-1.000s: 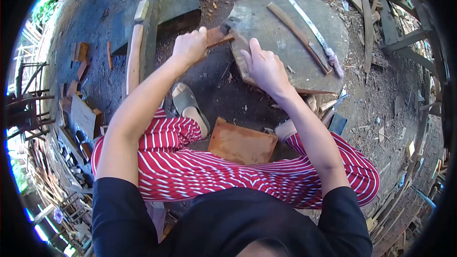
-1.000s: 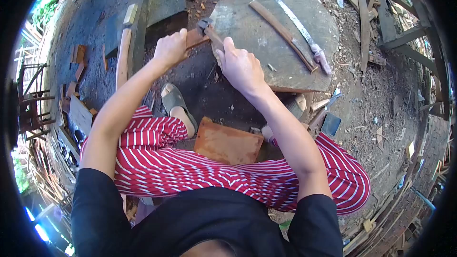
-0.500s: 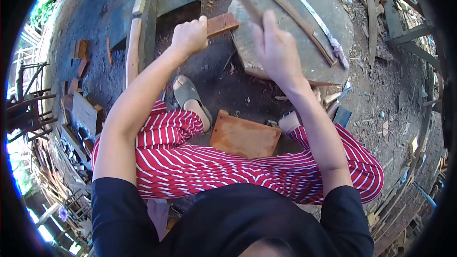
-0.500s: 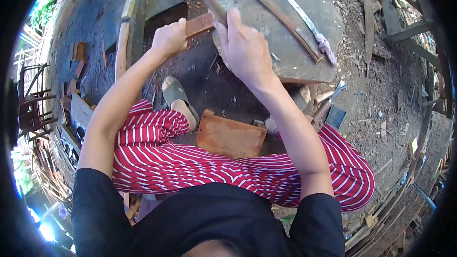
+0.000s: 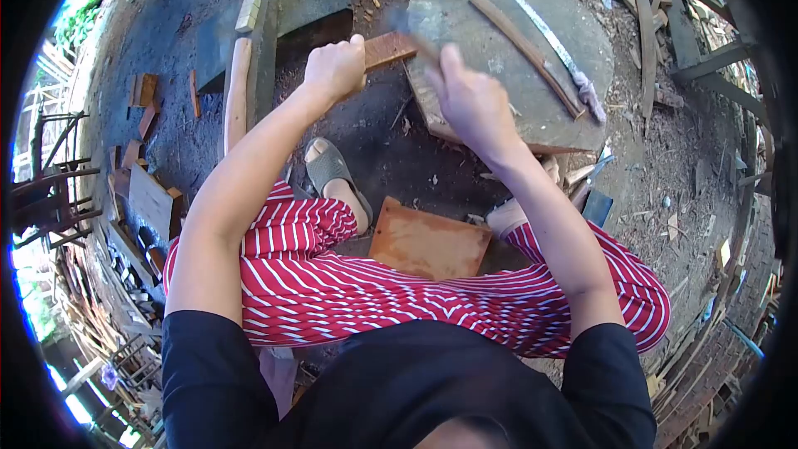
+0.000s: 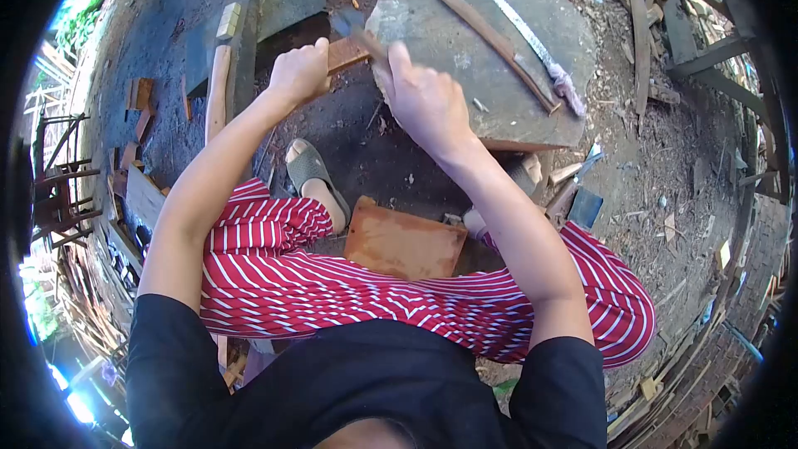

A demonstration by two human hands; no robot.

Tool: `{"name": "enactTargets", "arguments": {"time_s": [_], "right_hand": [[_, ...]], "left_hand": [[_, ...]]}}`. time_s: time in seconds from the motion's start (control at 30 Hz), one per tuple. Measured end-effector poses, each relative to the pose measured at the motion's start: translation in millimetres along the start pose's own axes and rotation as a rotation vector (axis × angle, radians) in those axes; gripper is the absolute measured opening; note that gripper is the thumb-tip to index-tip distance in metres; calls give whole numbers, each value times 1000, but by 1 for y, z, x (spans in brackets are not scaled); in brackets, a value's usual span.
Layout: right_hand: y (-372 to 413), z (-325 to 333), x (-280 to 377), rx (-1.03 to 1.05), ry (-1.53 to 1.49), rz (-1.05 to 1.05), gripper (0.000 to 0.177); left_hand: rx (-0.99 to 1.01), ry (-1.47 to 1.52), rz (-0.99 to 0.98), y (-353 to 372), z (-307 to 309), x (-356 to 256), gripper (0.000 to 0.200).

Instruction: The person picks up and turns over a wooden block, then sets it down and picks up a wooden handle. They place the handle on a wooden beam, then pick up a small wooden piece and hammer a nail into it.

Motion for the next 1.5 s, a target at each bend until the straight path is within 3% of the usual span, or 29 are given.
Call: {"name": "enactTargets", "arguments": {"time_s": [0.03, 0.1, 0.17, 0.23, 0.33, 0.4, 0.57, 0.63, 0.7, 0.77, 0.83, 0.93, 1.03, 1.07, 1.17, 1.27, 1.37, 1.43, 1.47, 1.5], "right_hand": [[-2, -11, -9, 175, 138, -90, 27], [-13, -4, -9, 177, 145, -100, 27], [-14, 13, 12, 69, 25, -73, 27], [-13, 21, 25, -22, -44, -19, 27], [-7, 18, 22, -99, -125, 3, 27], [-3, -11, -3, 193, 62, -71, 26], [-10, 15, 24, 39, -92, -82, 26], [-12, 34, 38, -187, -290, -9, 27], [-4, 9, 6, -133, -203, -52, 24], [-2, -22, -21, 136, 75, -30, 23], [-14, -9, -6, 108, 103, 14, 22], [-16, 27, 27, -91, -206, -43, 23], [-8, -2, 2, 67, -116, -185, 26], [0, -24, -20, 247, 82, -219, 28], [-7, -15, -25, 265, -13, -258, 30], [-14, 7, -35, 103, -33, -252, 29], [-22, 34, -47, -36, 82, -270, 27], [-26, 46, -60, -73, 266, -172, 28], [-27, 46, -70, -56, 348, -198, 29], [-28, 48, -74, -64, 348, -192, 29]], "left_hand": [[-16, -3, 7, 1, 2, 0, 21], [-10, -26, 5, -1, 0, 0, 20], [-90, -17, -18, 1, -2, 1, 21], [29, 29, 6, 0, 0, -1, 22], [7, 1, 10, 0, 0, -1, 22], [-6, -3, 14, 1, 5, -2, 22], [26, 21, 17, -1, 1, -2, 25], [50, 26, 10, 1, 3, 0, 25], [42, 11, 4, -2, 1, -1, 25], [12, 36, 32, -1, -4, 0, 24], [-5, 19, -9, -1, 2, 1, 23], [-3, 31, 8, -1, -2, 0, 23], [20, 29, 11, 0, 2, -4, 24], [9, 39, 13, 2, -1, -7, 25], [77, 40, 49, 1, -12, -1, 29], [88, 113, 32, 1, -9, -1, 28], [38, 255, 53, 1, -30, 15, 25], [471, 999, 15, 6, -50, 11, 19], [489, 1274, 82, 10, -50, 9, 17], [479, 1271, 79, 11, -44, 6, 17]]}}
Point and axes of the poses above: each hand's wrist, its own y-axis away from the middle knuckle, its own z-axis out of the back of the hand, x = y × z, the point moved 6 cm from there along -y, towards the middle knuckle, and after that the axes turned 12 degrees about -y, right-handed, at the moved point
